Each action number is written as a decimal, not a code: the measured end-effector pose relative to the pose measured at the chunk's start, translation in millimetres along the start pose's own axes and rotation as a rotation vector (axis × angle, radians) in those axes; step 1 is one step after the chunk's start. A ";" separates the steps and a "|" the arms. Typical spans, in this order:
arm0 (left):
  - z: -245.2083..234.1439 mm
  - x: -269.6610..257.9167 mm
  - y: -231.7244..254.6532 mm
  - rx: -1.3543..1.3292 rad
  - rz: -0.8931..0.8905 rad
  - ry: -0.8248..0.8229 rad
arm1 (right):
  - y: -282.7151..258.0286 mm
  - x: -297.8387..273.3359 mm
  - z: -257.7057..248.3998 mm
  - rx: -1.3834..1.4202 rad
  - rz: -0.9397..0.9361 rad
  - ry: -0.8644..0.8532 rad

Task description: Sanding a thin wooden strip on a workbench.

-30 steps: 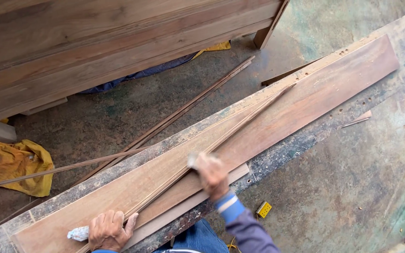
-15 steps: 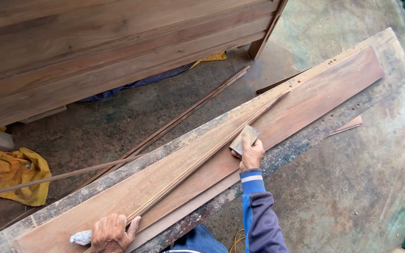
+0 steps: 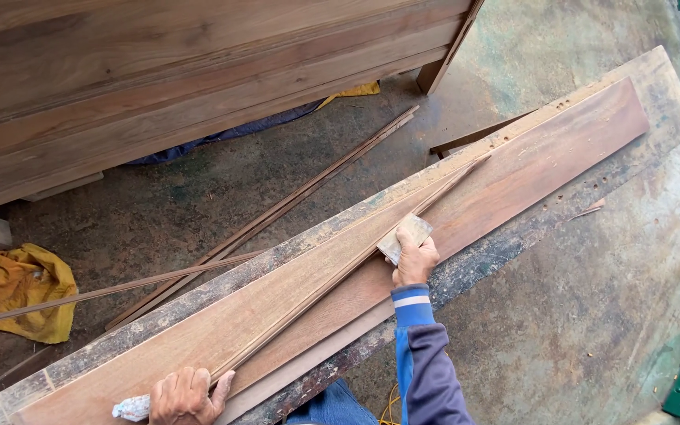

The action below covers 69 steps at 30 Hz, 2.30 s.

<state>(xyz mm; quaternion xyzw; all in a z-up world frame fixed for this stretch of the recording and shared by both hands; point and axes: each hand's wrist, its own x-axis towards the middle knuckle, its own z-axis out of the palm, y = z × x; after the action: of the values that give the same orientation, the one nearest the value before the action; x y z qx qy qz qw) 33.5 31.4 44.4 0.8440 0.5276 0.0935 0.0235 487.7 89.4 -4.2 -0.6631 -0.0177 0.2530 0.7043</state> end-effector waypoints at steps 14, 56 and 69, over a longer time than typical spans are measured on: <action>13.3 -6.5 -9.4 -0.098 0.007 0.013 | 15.7 -10.7 9.5 -0.264 -0.058 0.088; 8.5 -0.9 -3.9 -0.035 0.027 0.020 | 1.2 -64.7 29.7 -0.650 0.069 0.139; -13.5 5.7 4.0 -0.037 -0.008 -0.023 | 35.2 -116.4 22.5 -0.612 -0.130 0.060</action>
<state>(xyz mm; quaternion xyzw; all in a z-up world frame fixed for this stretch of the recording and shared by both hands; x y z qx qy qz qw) 37.0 33.9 59.0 0.8423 0.5290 0.0934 0.0455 366.4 65.7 1.5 -0.8490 -0.1144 0.1706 0.4869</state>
